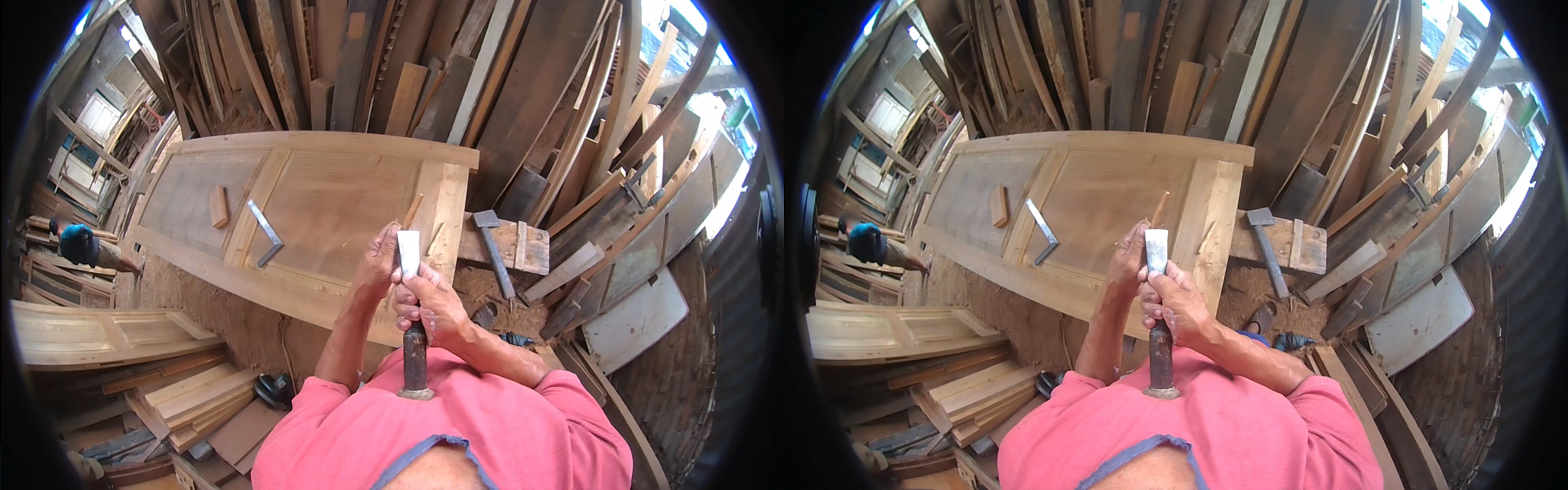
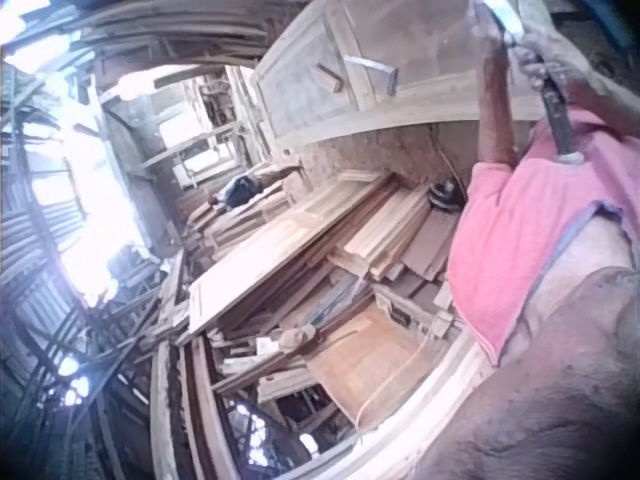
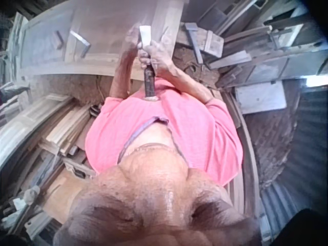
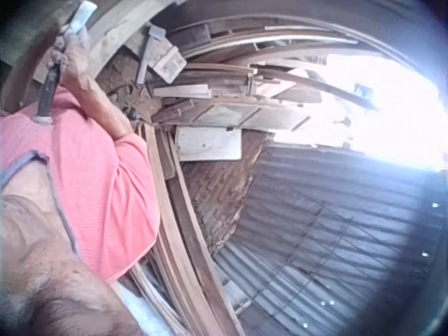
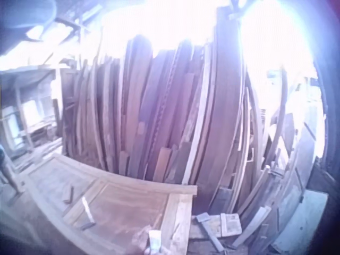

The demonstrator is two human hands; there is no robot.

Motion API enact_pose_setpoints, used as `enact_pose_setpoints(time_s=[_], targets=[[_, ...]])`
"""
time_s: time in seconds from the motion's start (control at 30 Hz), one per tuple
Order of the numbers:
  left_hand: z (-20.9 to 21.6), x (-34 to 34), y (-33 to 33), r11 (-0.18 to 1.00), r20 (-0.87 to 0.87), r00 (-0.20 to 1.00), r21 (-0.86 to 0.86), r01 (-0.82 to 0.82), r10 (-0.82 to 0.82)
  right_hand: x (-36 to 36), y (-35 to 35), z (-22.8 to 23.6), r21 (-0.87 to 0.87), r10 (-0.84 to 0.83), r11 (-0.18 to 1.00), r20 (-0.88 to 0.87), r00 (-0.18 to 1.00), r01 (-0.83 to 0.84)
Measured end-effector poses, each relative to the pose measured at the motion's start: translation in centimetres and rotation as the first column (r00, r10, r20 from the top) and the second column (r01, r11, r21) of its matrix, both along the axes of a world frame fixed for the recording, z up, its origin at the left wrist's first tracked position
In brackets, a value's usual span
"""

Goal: The person uses a chisel and a hammer to refine a joint on a wooden door panel, clearing wood chips by hand and checking the fit with a square and a small block. They then use a pencil to mark the wood and continue chiseling the recessed area.

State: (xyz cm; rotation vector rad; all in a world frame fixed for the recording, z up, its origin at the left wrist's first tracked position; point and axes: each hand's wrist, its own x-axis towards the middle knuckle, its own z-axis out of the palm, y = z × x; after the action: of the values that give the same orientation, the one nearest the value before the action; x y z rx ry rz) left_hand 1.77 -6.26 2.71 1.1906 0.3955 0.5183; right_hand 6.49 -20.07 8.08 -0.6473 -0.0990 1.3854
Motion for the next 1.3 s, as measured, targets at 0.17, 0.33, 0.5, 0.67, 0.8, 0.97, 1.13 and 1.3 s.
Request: enact_pose_setpoints(time_s=[0.17, 0.33, 0.5, 0.67, 0.8, 0.97, 1.13, 1.3], targets=[[-1.3, -4.4, -3.0, 0.942, -0.242, 0.949, 0.218, 0.256, -0.202, 1.1, -2.8, 3.6, 0.018, -0.238, 0.970, 0.266, 0.934, 0.242], [-5.5, -6.7, -3.7, 0.919, -0.147, 0.974, -0.381, 0.105, -0.172, 2.6, -3.0, 4.0, 0.030, -0.300, 0.952, 0.287, 0.909, 0.305], [-0.4, 0.9, 1.5, 0.982, 0.029, 0.991, -0.144, -0.122, 0.127, 1.5, 2.8, -0.5, 0.024, -0.012, 1.000, 0.042, 0.999, 0.011], [2.6, 0.8, 1.1, 0.954, -0.049, 0.963, -0.131, -0.268, 0.264, 0.1, 2.5, 0.3, -0.021, 0.084, 0.996, 0.095, 0.992, -0.082], [-0.7, -2.5, 0.8, 0.836, -0.059, 0.998, 0.545, 0.055, -0.028, 0.9, 0.0, 3.8, -0.056, -0.082, 0.993, 0.274, 0.958, 0.101], [-8.1, -8.2, -2.7, 0.801, 0.070, 0.998, -0.596, 0.047, -0.007, 3.7, -3.9, 4.8, 0.124, -0.279, 0.959, 0.591, 0.757, 0.256], [-0.7, -4.0, -1.2, 0.783, 0.204, 0.946, -0.533, 0.322, -0.251, 6.3, 0.5, 1.2, -0.063, -0.121, 0.972, 0.696, 0.708, 0.228], [0.9, -3.1, -2.9, 0.857, 0.120, 0.967, -0.448, 0.254, -0.223, 7.0, 1.4, 0.6, -0.042, -0.094, 0.978, 0.782, 0.616, 0.202]])
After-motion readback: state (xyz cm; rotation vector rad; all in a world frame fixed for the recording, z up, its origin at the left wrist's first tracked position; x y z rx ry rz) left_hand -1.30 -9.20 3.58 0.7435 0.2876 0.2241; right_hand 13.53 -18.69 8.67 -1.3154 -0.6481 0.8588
